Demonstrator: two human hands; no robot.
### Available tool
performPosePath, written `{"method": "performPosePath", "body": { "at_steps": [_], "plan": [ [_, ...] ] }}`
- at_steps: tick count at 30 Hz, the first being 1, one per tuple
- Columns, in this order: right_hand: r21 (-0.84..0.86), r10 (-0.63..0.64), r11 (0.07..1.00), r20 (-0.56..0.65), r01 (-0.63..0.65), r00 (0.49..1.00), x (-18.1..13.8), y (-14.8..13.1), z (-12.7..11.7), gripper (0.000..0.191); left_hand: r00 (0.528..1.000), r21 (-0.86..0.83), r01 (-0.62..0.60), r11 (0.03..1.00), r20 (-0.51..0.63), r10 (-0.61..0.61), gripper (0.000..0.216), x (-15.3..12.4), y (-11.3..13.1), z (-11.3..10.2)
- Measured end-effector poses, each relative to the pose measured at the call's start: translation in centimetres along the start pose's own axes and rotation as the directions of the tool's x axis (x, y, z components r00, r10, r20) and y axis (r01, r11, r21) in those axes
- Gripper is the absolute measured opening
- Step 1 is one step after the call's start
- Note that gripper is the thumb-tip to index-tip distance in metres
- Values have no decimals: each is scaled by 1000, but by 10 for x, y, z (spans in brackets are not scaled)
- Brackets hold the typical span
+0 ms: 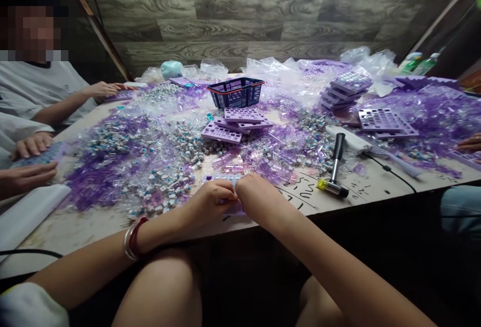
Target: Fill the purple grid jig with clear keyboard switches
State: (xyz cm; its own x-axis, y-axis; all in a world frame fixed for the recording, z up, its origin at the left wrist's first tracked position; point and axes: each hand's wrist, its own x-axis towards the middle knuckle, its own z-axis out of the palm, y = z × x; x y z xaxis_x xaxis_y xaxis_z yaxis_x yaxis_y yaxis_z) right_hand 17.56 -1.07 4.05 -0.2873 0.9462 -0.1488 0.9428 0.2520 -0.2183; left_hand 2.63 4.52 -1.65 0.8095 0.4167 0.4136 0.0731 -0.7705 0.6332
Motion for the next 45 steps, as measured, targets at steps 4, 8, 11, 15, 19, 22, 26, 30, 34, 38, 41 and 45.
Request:
{"method": "performPosePath", "body": {
  "at_steps": [4,8,11,15,19,22,26,30,34,38,41,45],
  "plan": [
    [-49,27,998,25,-26,999,-1,-8,-4,22,999,36,-25,999,29,24,16,-2,-2,3],
    [-32,59,998,44,-58,997,-1,-4,0,20,997,130,-44,991,66,36,19,-2,0,1],
    [-22,112,993,-12,-113,994,-4,1,5,17,991,188,-76,979,123,53,22,1,3,-2],
    [-60,207,976,-72,-211,976,-10,-4,6,18,969,187,-169,968,212,128,21,5,1,-4],
    [-108,205,971,-78,-212,976,-12,-11,8,19,968,184,-178,967,212,138,22,5,1,-7],
    [-28,181,982,-141,-186,973,-19,-11,13,18,984,125,-117,985,150,98,19,12,-2,-19],
    [233,139,968,-207,-89,968,-40,8,13,24,985,257,140,956,-137,-108,17,36,-30,-49],
    [254,358,926,-359,-279,862,-60,50,4,25,961,483,277,830,-124,-249,21,58,-73,-68],
    [143,640,760,-330,-633,694,-73,94,5,31,967,500,245,830,-71,-243,21,65,-97,-62],
    [53,662,720,-352,-692,661,-74,120,13,34,963,511,265,818,-98,-251,22,63,-103,-54],
    [62,674,691,-417,-721,610,-70,127,16,36,958,515,285,809,-118,-262,19,61,-102,-53],
    [83,685,679,-428,-729,590,-61,129,16,36,952,516,306,800,-143,-271,17,60,-97,-57]
  ]
}}
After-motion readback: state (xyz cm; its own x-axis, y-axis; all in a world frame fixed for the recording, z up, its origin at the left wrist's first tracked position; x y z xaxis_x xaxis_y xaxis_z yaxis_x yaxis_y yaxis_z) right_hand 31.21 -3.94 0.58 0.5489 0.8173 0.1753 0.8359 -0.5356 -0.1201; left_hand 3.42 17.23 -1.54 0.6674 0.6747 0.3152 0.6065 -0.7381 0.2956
